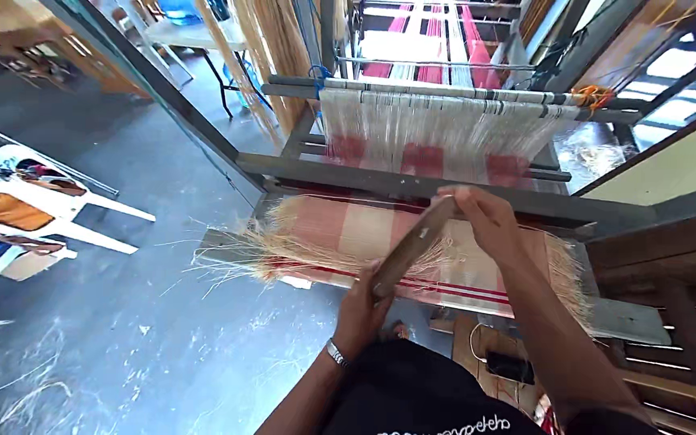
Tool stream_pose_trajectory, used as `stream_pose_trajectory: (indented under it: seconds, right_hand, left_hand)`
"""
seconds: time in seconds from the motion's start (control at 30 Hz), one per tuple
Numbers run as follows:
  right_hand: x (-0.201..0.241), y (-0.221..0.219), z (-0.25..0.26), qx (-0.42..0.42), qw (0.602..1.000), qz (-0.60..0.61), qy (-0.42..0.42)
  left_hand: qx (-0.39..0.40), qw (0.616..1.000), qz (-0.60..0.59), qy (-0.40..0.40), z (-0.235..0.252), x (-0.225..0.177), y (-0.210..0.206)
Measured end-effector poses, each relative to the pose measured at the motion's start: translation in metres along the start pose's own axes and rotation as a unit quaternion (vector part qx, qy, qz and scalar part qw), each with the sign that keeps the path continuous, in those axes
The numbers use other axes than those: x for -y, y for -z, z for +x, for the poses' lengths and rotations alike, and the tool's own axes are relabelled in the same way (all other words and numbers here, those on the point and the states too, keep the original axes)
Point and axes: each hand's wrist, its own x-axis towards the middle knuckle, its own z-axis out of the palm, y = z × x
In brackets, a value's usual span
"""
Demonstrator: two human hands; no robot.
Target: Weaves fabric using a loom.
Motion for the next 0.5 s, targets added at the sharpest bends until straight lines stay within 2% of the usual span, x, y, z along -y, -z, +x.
stream_pose_trajectory:
  seconds: [0.07,0.1,0.13,0.2,0.33,0.5]
  right_hand:
    - [-0.048,-0.012,0.037,0.004,0.987,-0.156,-0.026]
    - [-0.073,-0.019,0.047,0.015,0.971,-0.226,-0.074]
    - [-0.096,-0.029,0.050,0.032,0.951,-0.280,-0.130]
    - [-0.125,-0.051,0.041,0.039,0.910,-0.368,-0.189]
    - [-0.125,-0.060,0.040,0.022,0.889,-0.405,-0.212]
    - [-0.149,-0.060,0.065,-0.013,0.876,-0.440,-0.196]
  left_hand:
    - [-0.042,0.998,-0.012,0.036,-0.013,0.023,0.020]
    - [-0.073,0.996,-0.025,0.046,-0.021,0.033,0.031]
    - [-0.106,0.992,-0.038,0.058,-0.029,0.041,0.041]
    - [-0.167,0.980,-0.061,0.087,-0.046,0.054,0.064]
    - [-0.260,0.947,-0.074,0.171,-0.072,0.074,0.097]
    - [-0.299,0.928,-0.106,0.194,-0.074,0.096,0.110]
